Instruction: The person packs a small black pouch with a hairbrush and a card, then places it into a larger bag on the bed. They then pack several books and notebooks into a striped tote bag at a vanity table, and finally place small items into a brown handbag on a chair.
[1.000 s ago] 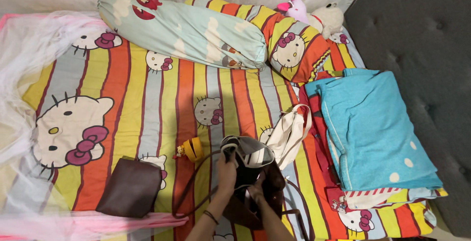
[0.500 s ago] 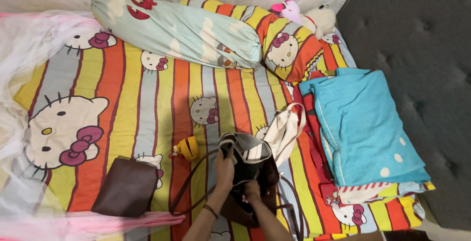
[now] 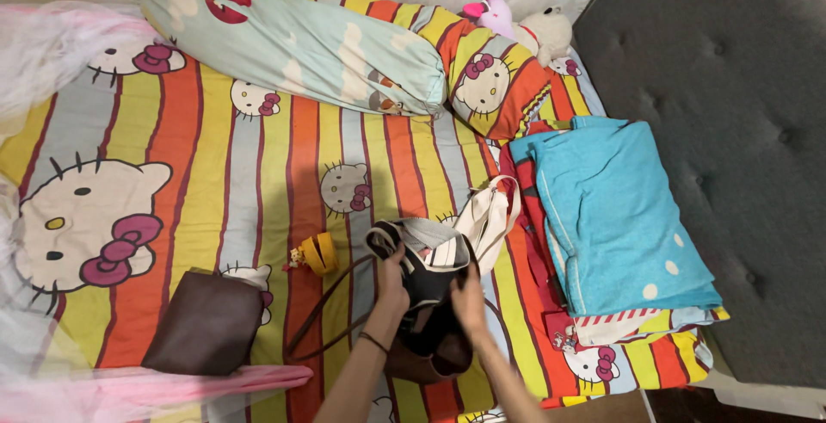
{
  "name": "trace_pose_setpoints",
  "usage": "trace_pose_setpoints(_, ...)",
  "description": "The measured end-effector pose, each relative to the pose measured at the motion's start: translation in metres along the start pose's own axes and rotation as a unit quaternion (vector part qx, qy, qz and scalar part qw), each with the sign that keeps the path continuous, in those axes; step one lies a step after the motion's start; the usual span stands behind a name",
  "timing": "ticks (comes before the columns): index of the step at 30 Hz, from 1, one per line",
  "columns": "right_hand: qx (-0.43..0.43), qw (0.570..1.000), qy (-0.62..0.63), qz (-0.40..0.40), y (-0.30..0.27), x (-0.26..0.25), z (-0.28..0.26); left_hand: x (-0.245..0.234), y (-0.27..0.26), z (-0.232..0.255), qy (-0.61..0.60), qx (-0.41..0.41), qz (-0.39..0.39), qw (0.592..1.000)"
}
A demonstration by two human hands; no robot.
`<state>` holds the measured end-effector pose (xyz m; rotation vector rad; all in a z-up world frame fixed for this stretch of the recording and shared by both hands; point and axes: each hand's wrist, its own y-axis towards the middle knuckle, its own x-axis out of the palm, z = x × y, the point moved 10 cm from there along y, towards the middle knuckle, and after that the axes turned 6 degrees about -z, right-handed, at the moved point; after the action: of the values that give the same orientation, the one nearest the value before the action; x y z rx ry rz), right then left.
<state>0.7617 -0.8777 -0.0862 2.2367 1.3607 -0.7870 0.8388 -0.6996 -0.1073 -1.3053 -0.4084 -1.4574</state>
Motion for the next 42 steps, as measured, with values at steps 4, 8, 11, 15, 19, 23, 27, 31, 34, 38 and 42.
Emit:
trace_pose_setpoints(4,0.208,0.922,0.304,-0.119,-0.057,0.098,0.069,-0.008,0.007,0.003,-0.037,-0.027,0.027,0.999)
trace_pose_setpoints(8,0.195,0.931,0.128,-0.279,-0.054,0.176,0.083,-0.019,0.01,0.005,-0.042,-0.022,0.018,0.999)
trace_pose_setpoints(11,0.143,0.943,0.018,-0.301,-0.04,0.195,0.083,-0.029,0.014,0.007,-0.027,-0.008,0.022,0.999)
trace_pose_setpoints(15,0.294,0.883,0.118,-0.347,-0.072,0.202,0.087,-0.039,0.014,0.017,0.009,0.002,0.035,0.999)
trace_pose_setpoints(19,0.35,0.836,0.242,-0.346,-0.089,0.188,0.077,-0.033,0.015,0.008,-0.02,-0.021,0.024,0.999)
trace_pose_setpoints(23,0.332,0.827,0.291,-0.349,-0.083,0.185,0.079,-0.029,0.018,0.0,-0.029,-0.037,0.036,0.998)
trace_pose_setpoints(27,0.31,0.806,0.281,-0.419,-0.084,0.199,0.084,-0.031,0.025,-0.004,-0.023,-0.022,0.03,0.999)
trace_pose_setpoints(31,0.301,0.842,0.218,-0.391,-0.069,0.189,0.084,-0.036,0.035,-0.006,-0.023,-0.036,0.025,0.999)
trace_pose_setpoints(34,0.282,0.883,0.122,-0.355,-0.054,0.168,0.08,-0.039,0.037,-0.005,-0.016,-0.056,0.021,0.998)
trace_pose_setpoints(38,0.249,0.936,-0.024,-0.249,-0.036,0.123,0.075,-0.043,0.039,0.008,-0.045,-0.041,0.015,0.998)
trace_pose_setpoints(42,0.212,0.958,-0.121,-0.153,-0.029,0.082,0.059,-0.058,0.037,-0.002,-0.064,-0.035,0.031,0.997)
